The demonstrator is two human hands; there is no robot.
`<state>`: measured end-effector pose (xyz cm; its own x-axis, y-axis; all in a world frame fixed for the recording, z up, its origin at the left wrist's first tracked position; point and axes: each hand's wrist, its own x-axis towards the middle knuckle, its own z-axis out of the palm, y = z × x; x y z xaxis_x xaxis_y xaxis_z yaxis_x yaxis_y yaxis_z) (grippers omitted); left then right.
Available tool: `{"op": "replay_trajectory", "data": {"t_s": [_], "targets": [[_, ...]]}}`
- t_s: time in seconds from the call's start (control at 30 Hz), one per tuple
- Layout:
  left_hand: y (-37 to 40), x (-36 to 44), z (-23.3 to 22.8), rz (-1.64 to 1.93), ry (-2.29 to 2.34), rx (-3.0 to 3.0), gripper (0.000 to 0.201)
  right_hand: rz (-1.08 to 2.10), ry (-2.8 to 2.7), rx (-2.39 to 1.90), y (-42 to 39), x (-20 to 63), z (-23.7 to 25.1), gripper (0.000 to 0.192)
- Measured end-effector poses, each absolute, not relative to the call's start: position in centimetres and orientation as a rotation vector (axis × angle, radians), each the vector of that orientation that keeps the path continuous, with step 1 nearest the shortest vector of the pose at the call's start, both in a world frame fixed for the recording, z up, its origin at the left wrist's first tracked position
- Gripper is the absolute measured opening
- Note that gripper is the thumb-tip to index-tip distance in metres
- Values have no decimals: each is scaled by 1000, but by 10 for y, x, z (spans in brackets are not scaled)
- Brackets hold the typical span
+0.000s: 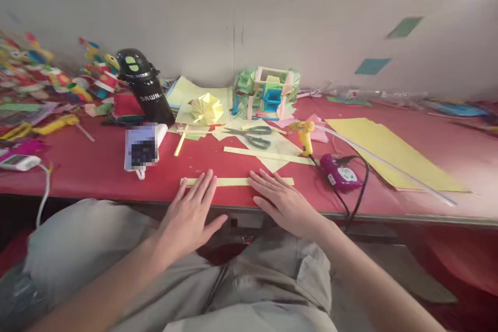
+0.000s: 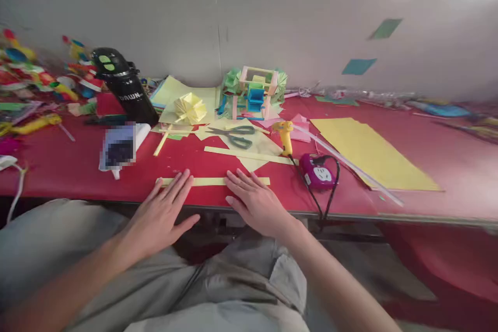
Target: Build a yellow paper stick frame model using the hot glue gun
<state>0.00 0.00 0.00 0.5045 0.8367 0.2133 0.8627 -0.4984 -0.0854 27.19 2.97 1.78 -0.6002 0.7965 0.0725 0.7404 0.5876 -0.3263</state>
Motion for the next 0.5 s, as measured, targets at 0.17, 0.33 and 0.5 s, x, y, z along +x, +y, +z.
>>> {"op": "replay_trajectory", "data": {"t_s": [0.17, 0.33, 0.5], "targets": [[1, -7, 1, -293, -1473, -2587, 78, 414, -2569, -1270, 30, 297, 15, 52], [8, -15, 8, -410, -1474, -2605, 61, 401, -2513, -1274, 32, 314, 13, 47], [32, -34, 12, -648, -1409, -2634, 33, 230, -2399, -1233, 39, 312, 11, 36]]}}
